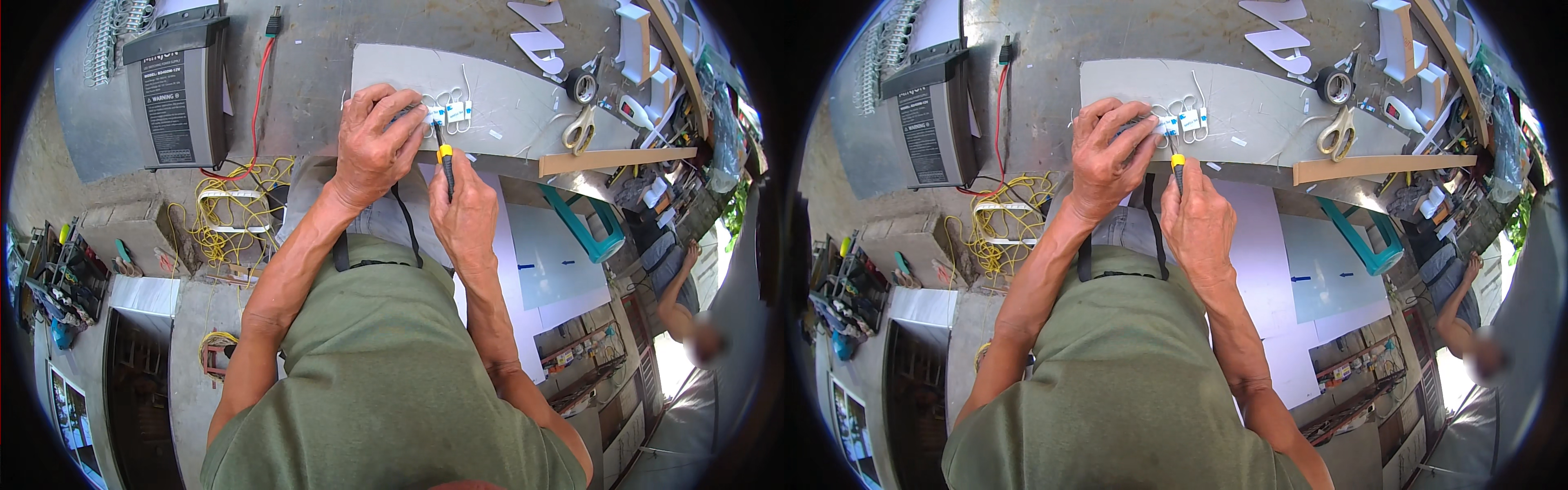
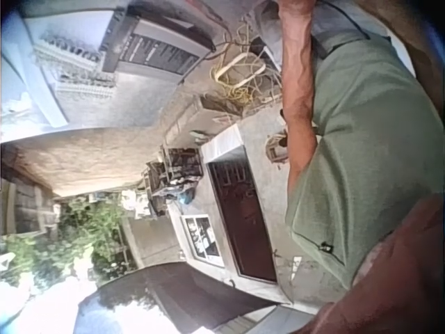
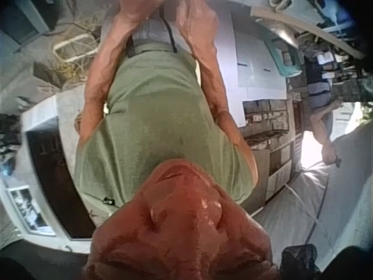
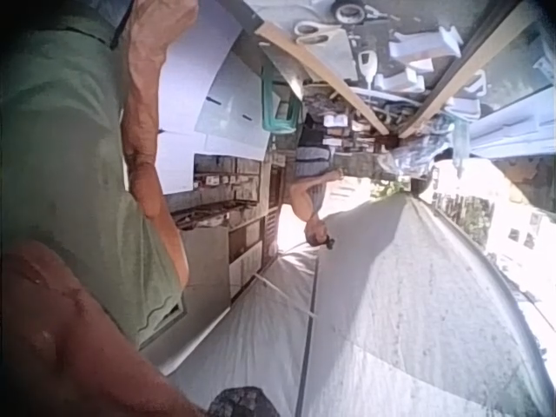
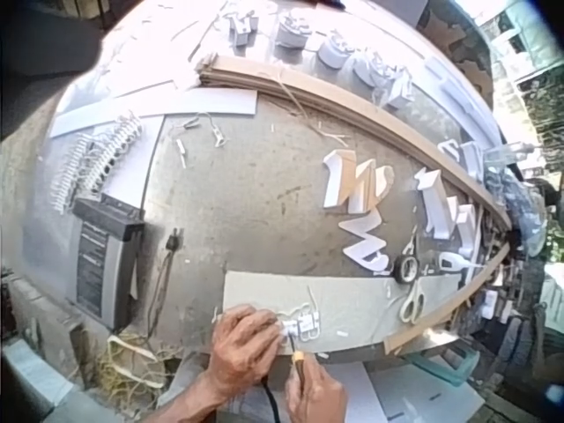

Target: Assembling and testing LED components for channel letters or signs.

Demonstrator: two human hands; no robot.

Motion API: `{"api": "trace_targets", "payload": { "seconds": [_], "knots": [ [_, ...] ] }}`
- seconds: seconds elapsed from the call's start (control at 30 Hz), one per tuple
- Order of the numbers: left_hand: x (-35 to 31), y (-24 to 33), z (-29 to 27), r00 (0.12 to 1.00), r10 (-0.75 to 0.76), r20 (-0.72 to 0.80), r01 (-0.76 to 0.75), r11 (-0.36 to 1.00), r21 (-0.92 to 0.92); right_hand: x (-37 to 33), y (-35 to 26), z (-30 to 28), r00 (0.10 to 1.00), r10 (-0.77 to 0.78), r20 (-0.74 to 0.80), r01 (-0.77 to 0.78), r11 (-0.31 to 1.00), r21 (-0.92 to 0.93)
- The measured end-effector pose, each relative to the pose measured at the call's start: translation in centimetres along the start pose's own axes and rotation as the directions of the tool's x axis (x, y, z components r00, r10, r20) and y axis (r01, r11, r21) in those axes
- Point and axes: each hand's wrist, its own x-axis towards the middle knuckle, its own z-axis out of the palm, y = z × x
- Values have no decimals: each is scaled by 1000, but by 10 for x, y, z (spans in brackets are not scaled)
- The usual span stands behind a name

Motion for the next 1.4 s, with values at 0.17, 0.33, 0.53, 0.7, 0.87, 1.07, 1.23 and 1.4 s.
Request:
{"api": "trace_targets", "payload": {
  "seconds": [0.17,0.33,0.53,0.7,0.87,1.07,1.23,1.4],
  "knots": [
    [-1,0,-2,1000,-10,16,9,1000,7,-3,-5,-14,999,15,43,-19,995,100],
    [1,-2,-10,999,1,47,1,999,-35,2,-5,-12,999,21,-46,-13,989,150],
    [0,-6,-11,999,40,36,-41,999,13,7,1,4,996,-50,-76,59,990,124],
    [-2,-6,-7,1000,24,8,-24,1000,-1,8,4,9,994,-57,-89,67,991,119],
    [-3,-4,-5,1000,-9,15,9,1000,-3,7,5,12,993,-51,-108,65,989,131],
    [-3,-4,-5,1000,-15,8,15,1000,-11,8,4,13,992,-73,-98,85,989,123],
    [-2,-3,-6,1000,-20,13,20,1000,-13,9,5,14,991,-85,-101,97,989,115],
    [-3,-4,-6,1000,-22,14,22,1000,-10,10,5,14,991,-89,-104,101,989,110]
  ]
}}
